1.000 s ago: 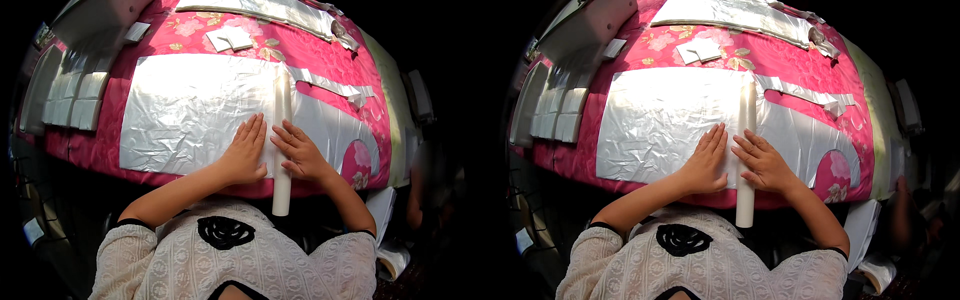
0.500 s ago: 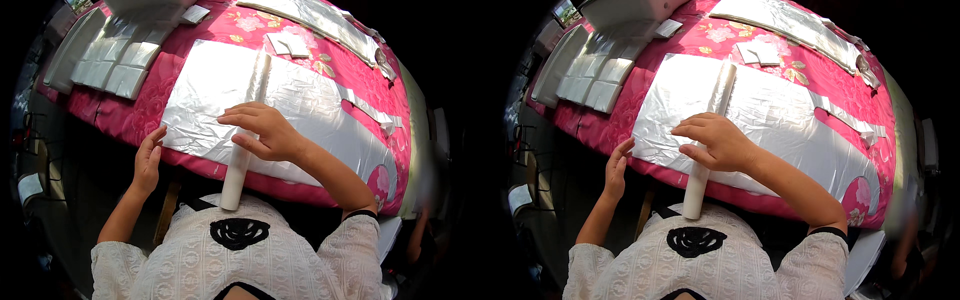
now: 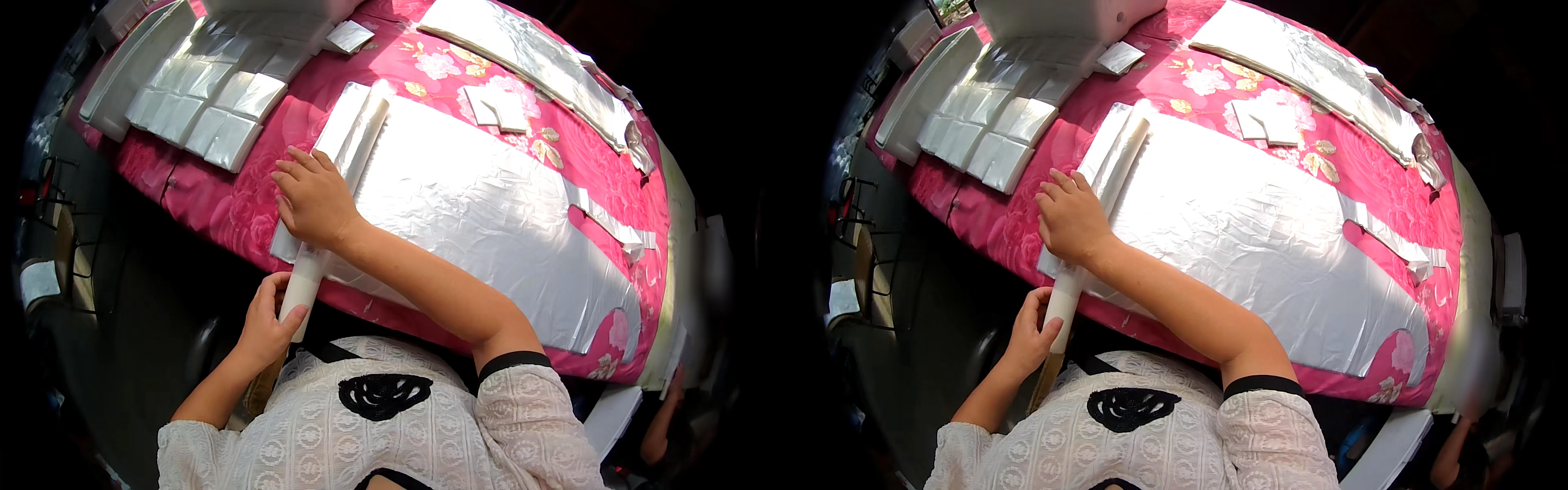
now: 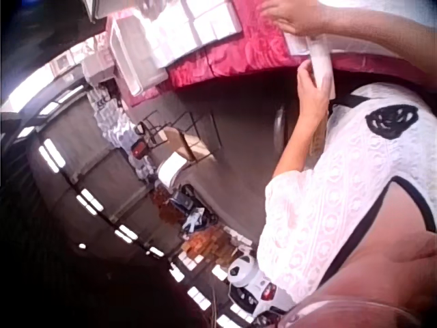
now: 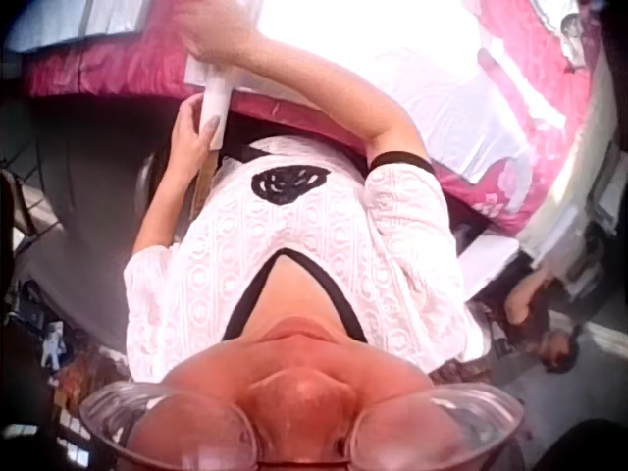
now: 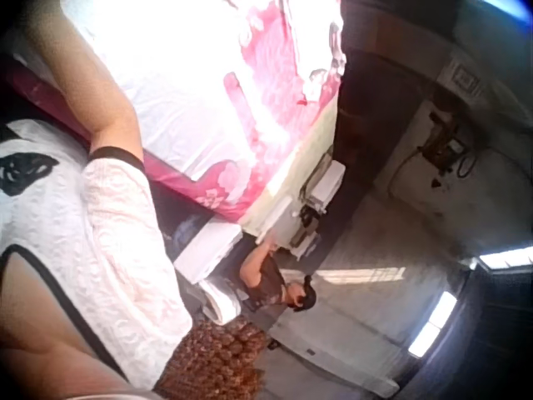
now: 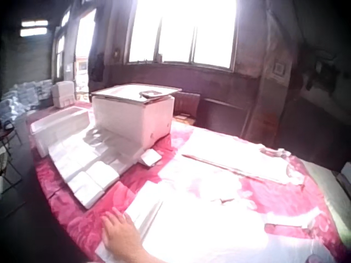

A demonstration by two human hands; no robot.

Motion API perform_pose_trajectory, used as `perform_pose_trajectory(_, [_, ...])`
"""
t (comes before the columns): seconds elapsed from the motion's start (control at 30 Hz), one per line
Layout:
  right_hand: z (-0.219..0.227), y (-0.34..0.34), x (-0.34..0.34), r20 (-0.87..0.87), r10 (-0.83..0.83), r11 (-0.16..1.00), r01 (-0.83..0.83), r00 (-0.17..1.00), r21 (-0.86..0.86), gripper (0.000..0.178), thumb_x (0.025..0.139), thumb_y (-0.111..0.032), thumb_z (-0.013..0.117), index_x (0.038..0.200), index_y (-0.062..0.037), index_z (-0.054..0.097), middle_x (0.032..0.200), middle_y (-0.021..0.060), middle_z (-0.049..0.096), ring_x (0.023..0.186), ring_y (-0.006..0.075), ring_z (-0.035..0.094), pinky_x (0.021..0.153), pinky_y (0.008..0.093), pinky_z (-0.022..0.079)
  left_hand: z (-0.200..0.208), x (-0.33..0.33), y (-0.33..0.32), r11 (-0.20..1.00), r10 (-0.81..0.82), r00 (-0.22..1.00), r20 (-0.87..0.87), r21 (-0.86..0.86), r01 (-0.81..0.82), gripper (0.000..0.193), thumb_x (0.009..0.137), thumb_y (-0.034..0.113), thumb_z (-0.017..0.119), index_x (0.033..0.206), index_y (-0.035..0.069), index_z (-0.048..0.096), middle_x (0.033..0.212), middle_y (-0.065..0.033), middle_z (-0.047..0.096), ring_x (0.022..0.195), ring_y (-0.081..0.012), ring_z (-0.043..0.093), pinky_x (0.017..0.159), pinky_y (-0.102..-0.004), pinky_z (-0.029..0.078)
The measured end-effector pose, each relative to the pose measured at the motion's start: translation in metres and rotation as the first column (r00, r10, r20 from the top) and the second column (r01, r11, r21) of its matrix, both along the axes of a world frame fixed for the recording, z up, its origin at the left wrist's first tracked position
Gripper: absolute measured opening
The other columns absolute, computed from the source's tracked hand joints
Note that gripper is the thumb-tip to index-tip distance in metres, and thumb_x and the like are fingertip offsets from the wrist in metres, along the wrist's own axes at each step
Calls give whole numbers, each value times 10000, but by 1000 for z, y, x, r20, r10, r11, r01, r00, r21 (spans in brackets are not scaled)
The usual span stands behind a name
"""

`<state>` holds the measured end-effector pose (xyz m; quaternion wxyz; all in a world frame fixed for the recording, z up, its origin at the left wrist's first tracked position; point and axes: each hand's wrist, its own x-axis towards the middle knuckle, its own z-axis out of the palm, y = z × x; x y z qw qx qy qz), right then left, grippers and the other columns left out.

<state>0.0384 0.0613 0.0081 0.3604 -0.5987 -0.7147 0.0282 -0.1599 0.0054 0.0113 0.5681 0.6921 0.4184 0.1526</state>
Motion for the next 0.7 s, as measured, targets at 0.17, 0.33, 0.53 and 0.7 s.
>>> perform_pose_trajectory(0.17, [-11,6,-16,-339,-406,908,418,849,-40,671,694,-106,545,1313,27,323,1376,241,245,1318,376,202,1083,431,191,-1,1,7,1000,-9,994,-106,-1,9,573,670,120,720,1161,6,447,1016,-102,572,879,-186,576,785,-314,466])
perform_pose_trajectory(0.33, [13,-13,3,-966,-91,982,184,241,-47,818,701,-137,588,1363,-1,127,1287,203,277,1169,326,390,974,405,368,20,3,6,882,-42,973,229,-448,144,551,686,126,694,1177,17,468,1054,-92,584,844,-132,597,793,-296,488])
perform_pose_trajectory(0.53, [84,-51,40,-968,84,986,-123,-235,115,702,708,-206,681,1260,1,300,939,97,520,836,172,570,753,331,514,32,31,12,488,-83,779,622,-656,575,801,630,305,754,1248,-67,407,1032,-175,597,820,-175,610,739,-305,511])
perform_pose_trajectory(0.7, [82,-61,54,-1000,17,1000,-7,-20,17,672,724,-208,686,1228,30,310,918,107,531,861,182,580,762,333,514,43,56,5,876,-207,950,236,-387,287,724,642,302,788,1175,-56,453,826,-76,583,698,-133,593,642,-283,508])
